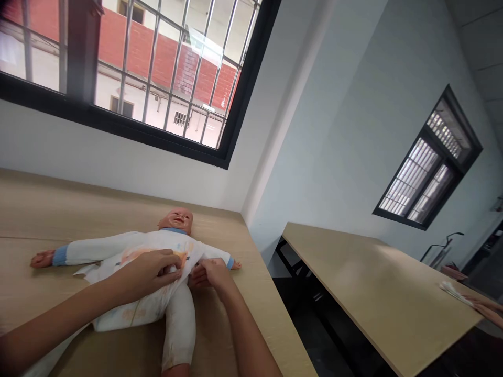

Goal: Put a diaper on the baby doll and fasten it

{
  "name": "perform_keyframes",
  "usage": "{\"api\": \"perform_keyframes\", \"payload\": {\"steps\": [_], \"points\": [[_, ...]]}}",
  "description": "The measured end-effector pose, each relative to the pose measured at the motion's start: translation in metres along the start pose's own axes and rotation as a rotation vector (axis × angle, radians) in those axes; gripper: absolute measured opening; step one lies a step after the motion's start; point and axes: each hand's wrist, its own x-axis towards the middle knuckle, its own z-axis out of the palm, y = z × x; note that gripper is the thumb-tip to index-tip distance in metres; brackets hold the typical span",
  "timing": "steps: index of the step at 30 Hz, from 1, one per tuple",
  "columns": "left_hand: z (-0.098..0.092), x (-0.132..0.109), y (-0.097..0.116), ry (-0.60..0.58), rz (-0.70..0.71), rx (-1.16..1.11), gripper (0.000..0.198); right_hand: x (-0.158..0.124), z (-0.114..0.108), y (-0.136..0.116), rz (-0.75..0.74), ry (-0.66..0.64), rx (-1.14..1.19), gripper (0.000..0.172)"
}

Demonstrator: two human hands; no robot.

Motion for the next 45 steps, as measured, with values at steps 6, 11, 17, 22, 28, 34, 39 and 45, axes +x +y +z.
{"api": "perform_keyframes", "payload": {"steps": [6, 11, 17, 22, 28, 34, 39, 45], "points": [[0.003, 0.002, -0.006, -0.016, -0.039, 0.013, 0.021, 0.002, -0.01, 0.013, -0.091, 0.038, -0.163, 0.013], [0.005, 0.003, -0.009, -0.003, -0.046, 0.026, 0.019, 0.002, 0.003, 0.016, -0.253, 0.002, -0.417, 0.014], [0.004, 0.002, -0.006, -0.014, -0.033, 0.034, 0.019, 0.009, 0.017, 0.021, -0.218, 0.203, -0.738, 0.019], [0.005, 0.003, -0.007, -0.007, -0.029, 0.023, 0.015, 0.02, 0.02, 0.023, -0.234, 0.203, -0.842, 0.025], [0.004, 0.003, -0.009, -0.01, -0.027, 0.06, 0.021, 0.023, 0.011, 0.023, -0.346, 0.096, -0.693, 0.008], [0.001, 0.003, -0.004, -0.039, -0.038, 0.086, 0.02, 0.025, 0.011, 0.027, -0.391, 0.088, -0.764, 0.016], [0.003, 0.004, -0.006, -0.004, -0.043, 0.041, 0.02, 0.026, 0.013, 0.026, -0.397, 0.083, -0.771, 0.036], [0.004, 0.003, -0.009, -0.005, -0.016, 0.03, 0.024, 0.031, 0.016, 0.022, -0.302, 0.079, -0.724, 0.006]]}}
